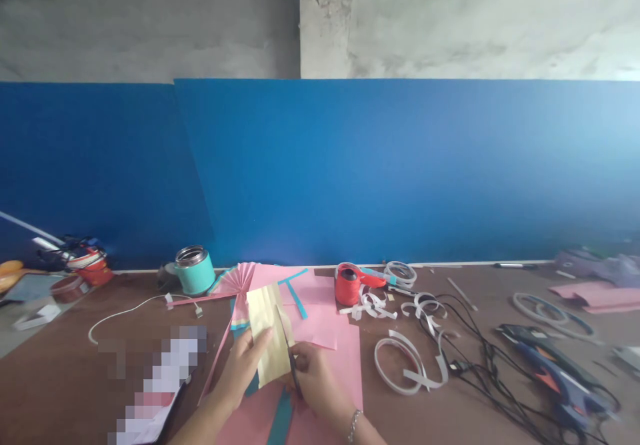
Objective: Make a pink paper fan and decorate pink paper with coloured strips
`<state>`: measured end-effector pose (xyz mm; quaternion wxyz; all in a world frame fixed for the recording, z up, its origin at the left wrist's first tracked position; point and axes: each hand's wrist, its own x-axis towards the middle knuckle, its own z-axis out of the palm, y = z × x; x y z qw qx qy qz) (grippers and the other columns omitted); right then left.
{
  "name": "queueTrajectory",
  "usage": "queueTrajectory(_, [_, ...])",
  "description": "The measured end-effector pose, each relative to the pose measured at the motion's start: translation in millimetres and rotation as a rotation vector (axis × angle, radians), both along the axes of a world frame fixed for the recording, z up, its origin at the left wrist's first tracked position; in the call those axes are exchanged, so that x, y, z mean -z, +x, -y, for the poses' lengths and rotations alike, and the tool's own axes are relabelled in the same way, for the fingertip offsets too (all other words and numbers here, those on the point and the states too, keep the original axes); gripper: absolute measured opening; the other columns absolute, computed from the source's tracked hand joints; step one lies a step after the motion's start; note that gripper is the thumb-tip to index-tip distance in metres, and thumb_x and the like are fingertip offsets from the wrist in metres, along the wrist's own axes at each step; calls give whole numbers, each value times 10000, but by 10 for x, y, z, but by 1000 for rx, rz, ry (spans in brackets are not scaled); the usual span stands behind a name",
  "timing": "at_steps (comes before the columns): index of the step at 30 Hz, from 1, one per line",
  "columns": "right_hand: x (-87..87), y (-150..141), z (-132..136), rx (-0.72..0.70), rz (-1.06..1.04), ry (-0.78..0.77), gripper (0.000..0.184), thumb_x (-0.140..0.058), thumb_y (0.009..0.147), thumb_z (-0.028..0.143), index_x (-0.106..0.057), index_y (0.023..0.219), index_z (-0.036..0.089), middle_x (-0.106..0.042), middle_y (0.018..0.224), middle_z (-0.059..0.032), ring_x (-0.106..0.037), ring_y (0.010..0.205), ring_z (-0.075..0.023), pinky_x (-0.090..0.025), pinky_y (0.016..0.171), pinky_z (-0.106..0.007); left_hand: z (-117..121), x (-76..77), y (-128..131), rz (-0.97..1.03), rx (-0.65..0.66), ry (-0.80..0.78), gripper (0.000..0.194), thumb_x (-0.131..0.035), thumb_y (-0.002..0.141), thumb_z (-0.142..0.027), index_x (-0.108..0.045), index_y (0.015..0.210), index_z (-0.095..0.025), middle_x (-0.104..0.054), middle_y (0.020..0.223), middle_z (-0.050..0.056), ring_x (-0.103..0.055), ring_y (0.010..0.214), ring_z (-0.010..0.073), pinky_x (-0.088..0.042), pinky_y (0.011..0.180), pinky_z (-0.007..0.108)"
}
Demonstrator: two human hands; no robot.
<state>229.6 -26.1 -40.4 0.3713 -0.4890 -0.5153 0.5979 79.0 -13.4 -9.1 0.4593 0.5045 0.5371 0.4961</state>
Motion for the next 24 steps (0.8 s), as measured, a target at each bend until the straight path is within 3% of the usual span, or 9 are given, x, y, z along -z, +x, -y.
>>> queueTrajectory(14, [-10,-3,20,-7,28,-2,236,-551,608,249,-573,831,175,-570,537,56,-499,364,-105,-302,338,-195,5,13,15,55,33,-3,431,-608,710,-519,-688,877,-129,-703,772,67,-630,836,270,-483,707,305])
queueTrajectory(24, [20,-2,10,12,10,-30,307,-529,612,238,-607,898,158,-584,528,50,-498,352,-106,-315,336,-198,26,21,31,53,52,-46,462,-609,705,-535,-685,893,-120,-676,708,51,-608,745,239,-460,634,284])
